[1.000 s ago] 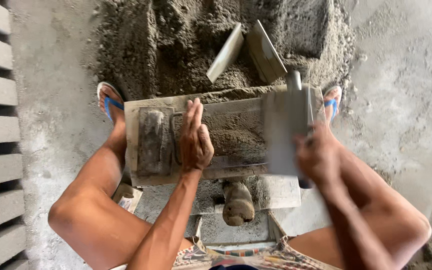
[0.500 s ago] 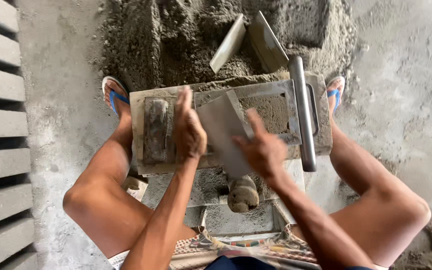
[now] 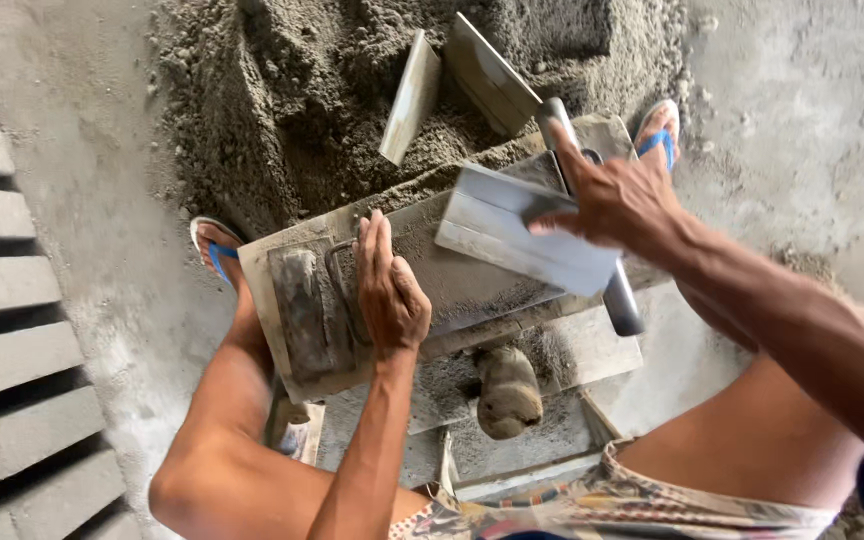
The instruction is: The person scoops wet concrete into a rectangular metal mold using a trowel, then uses a flat metal bar to level and compact the mixture. Afterward, they flip the mold to release the formed brick and stack it with others nearby.
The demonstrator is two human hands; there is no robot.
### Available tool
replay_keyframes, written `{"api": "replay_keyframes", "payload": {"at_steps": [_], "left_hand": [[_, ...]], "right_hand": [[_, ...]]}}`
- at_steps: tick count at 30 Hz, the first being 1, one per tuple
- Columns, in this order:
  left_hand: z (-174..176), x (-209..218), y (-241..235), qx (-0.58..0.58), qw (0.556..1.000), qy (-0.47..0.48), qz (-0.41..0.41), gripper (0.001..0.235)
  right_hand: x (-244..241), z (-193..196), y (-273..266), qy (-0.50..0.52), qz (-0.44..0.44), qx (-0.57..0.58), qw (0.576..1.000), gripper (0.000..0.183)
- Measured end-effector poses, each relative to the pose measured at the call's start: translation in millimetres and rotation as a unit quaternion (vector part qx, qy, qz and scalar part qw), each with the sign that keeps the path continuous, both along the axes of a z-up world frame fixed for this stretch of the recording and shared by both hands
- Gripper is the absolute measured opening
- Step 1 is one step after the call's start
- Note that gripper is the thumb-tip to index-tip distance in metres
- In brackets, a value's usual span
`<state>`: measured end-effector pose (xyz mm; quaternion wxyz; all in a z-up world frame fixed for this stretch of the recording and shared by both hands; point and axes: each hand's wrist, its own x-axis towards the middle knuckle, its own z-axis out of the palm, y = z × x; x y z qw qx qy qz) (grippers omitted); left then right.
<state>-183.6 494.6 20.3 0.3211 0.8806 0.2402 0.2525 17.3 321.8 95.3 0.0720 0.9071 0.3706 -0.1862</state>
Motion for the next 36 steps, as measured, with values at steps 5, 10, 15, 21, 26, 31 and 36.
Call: {"api": "replay_keyframes", "payload": {"at_steps": [5,10,15,21,26,31,36], "left_hand": [[0.1,-3.9,-7.7,0.005,1.000,-0.022,0.013,0.051],[-6.5,0.7,-4.5,-0.002,1.000,-0.020,0.015,0.052],[4.4,3.0,-7.7,-0.005,0.999,-0.016,0.030,0.051],[9.1,2.3,-7.9,-0.034,0.999,-0.033,0.019,0.048],[6.8,-4.9,-5.3,-0.013,0.998,-0.056,0.035,0.046],[37.2,-39.3,19.5,-0.041,0.990,-0.085,0.105,0.049],[6.7,-27.1,6.6,-0.042,0.991,-0.071,0.103,0.050]], "right_hand": [[-5.0,43.4,-16.6,0.121,-0.067,0.265,0.954,0.083],[40.1,-12.0,-54.7,-0.068,-0.075,0.233,0.967,0.033],[35.5,22.2,6.7,-0.019,0.100,0.272,0.957,0.029],[4.6,8.2,-51.7,0.010,0.016,0.269,0.963,0.040],[-106.2,-40.0,-5.7,-0.073,-0.208,0.308,0.925,0.053],[-118.2,-19.0,12.9,-0.102,-0.224,0.309,0.919,0.050],[-154.7,8.7,49.2,0.106,-0.167,0.137,0.971,0.063]]}}
